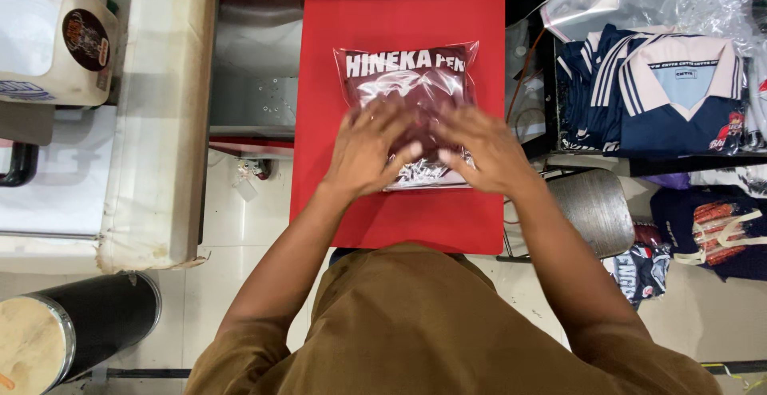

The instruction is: The person places a folded jersey on the red work table, slides it into a clear plastic poly bag, folds and presses the bag flap closed, and sets the packed jersey onto a stack of finished bags, repeating the cycle for additional jerseys one at a time.

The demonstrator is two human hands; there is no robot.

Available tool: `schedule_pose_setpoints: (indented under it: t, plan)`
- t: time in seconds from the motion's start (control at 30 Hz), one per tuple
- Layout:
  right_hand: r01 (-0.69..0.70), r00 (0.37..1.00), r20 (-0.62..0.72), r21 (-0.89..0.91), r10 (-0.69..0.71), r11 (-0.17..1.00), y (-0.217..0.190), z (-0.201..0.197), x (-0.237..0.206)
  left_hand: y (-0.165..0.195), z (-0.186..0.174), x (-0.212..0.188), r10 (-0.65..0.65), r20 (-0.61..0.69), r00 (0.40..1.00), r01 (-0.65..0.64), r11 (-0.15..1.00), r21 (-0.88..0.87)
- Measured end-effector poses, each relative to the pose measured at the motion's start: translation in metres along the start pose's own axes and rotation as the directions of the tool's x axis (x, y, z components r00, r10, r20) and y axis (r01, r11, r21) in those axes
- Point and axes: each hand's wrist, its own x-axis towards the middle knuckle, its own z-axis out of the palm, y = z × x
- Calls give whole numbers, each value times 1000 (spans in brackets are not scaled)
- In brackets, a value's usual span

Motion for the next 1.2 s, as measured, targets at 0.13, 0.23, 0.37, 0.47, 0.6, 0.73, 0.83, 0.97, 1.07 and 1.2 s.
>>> schedule_pose_setpoints:
  t: [0.13,0.23,0.37,0.47,0.6,0.73,0.83,0.97,1.07,1.2]
  plan:
    - [-102,968,-244,-188,54,977,-13,28,60,-8,43,34,-252,-133,959,267,958,108]
    - [-182,953,-278,-217,118,959,-11,49,70,-20,78,37,-287,-141,948,305,942,136]
    - [-216,941,-300,-182,155,959,-9,58,70,-31,97,36,-300,-123,946,317,936,151]
    - [-237,941,-291,-217,169,947,-12,56,69,-31,98,41,-330,-77,941,339,922,185]
    - [-247,940,-294,-235,173,940,-16,53,73,-28,96,45,-350,-30,936,349,916,198]
    - [-249,942,-285,-246,176,937,-17,53,75,-28,96,45,-365,-17,931,360,910,207]
    - [-253,942,-283,-233,183,939,-16,54,75,-29,97,45,-362,-20,932,359,912,197]
    - [-257,945,-266,-240,191,936,-16,56,77,-29,97,45,-371,-7,929,366,913,179]
    - [-254,944,-272,-238,187,937,-15,57,76,-29,97,44,-366,-13,931,362,915,176]
    - [-251,942,-280,-228,184,941,-14,59,76,-30,99,44,-359,-31,933,358,914,191]
